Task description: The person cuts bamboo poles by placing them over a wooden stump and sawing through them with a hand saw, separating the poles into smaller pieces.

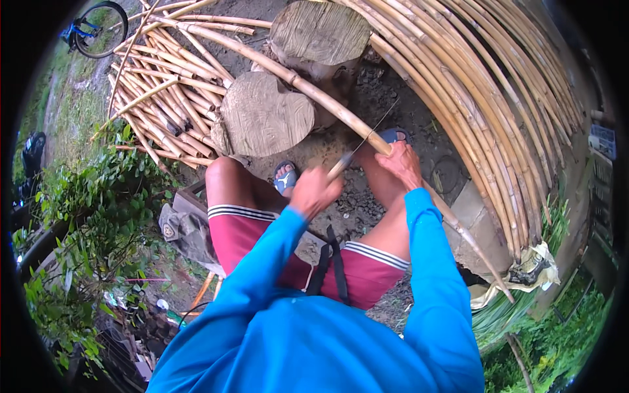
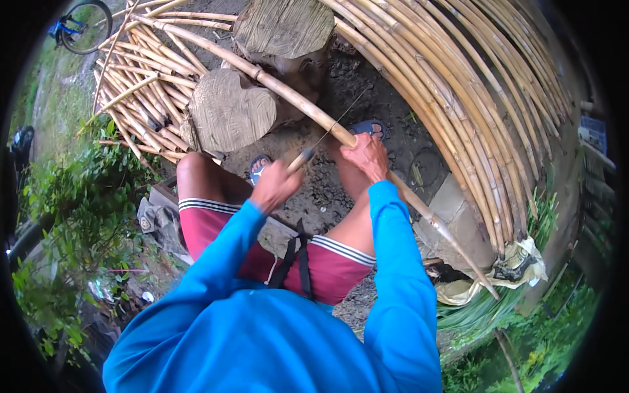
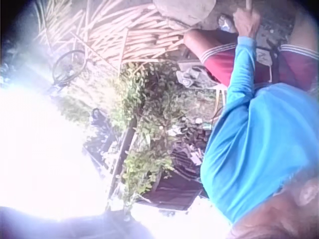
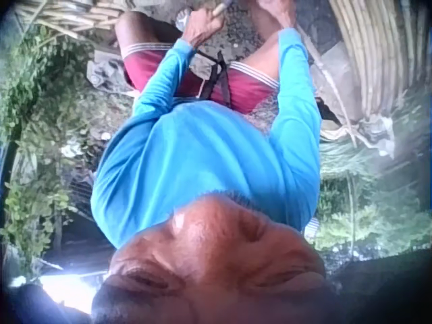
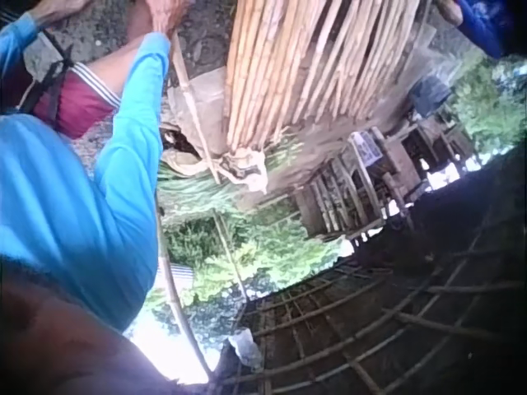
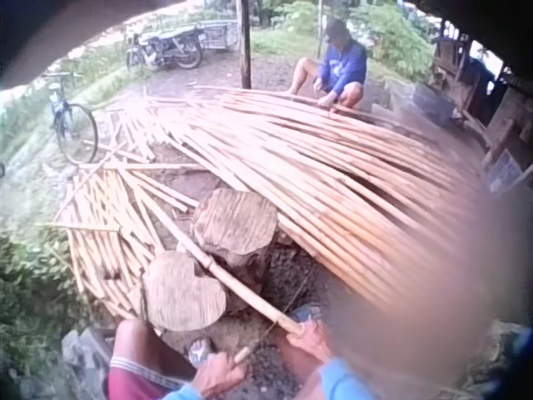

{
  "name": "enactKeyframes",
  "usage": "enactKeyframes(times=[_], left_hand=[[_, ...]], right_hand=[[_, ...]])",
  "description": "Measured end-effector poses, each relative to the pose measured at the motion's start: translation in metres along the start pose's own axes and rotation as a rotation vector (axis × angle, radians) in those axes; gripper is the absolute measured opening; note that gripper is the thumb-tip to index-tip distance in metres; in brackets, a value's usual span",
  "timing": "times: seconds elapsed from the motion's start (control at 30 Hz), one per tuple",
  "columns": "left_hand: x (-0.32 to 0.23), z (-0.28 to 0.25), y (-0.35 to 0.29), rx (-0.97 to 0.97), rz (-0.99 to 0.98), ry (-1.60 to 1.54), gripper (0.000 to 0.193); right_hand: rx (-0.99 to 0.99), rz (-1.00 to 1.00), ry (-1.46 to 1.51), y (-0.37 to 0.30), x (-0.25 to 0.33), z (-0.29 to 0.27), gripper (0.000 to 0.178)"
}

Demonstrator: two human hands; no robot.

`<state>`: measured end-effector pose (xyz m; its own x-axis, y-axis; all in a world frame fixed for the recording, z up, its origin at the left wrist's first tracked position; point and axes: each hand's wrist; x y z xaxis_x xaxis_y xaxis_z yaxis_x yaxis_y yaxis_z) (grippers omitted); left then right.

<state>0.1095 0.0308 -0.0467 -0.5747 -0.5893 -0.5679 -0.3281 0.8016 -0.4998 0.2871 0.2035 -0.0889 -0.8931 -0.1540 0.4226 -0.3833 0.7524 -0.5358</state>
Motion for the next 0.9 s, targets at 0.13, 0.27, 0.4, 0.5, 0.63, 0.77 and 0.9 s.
enactKeyframes(times=[0.13,0.27,0.4,0.5,0.63,0.77,0.9], left_hand=[[0.031,-0.008,-0.04,-0.016,-0.003,-0.02,0.036],[-0.005,0.007,0.024,-0.07,-0.029,0.045,0.036],[0.032,-0.002,-0.045,-0.023,0.035,-0.005,0.034],[0.047,-0.011,-0.059,-0.016,-0.023,-0.024,0.03],[-0.003,0.0,0.01,-0.001,-0.016,0.082,0.033],[0.031,-0.008,-0.044,-0.036,0.067,0.026,0.034],[0.001,-0.012,-0.006,0.113,-0.131,0.021,0.035]], right_hand=[[0.011,0.0,0.024,-0.004,0.008,-0.012,0.042],[-0.008,-0.021,0.024,0.004,0.01,-0.001,0.042],[0.089,0.012,0.077,0.001,-0.007,-0.012,0.043],[0.097,0.014,0.061,0.003,0.0,-0.006,0.044],[0.106,-0.039,0.094,-0.001,0.009,-0.009,0.043],[0.028,0.019,0.093,0.0,-0.005,-0.012,0.043],[0.089,0.015,0.051,0.002,0.01,-0.008,0.043]])
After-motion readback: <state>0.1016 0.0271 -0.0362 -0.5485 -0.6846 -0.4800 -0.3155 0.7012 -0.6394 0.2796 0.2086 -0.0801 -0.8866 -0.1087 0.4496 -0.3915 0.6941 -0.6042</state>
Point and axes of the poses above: each hand's wrist, its own y-axis towards the middle knuckle, its own z-axis out of the palm, x = y × z, and after that the axes turned 5 degrees about y, right-handed
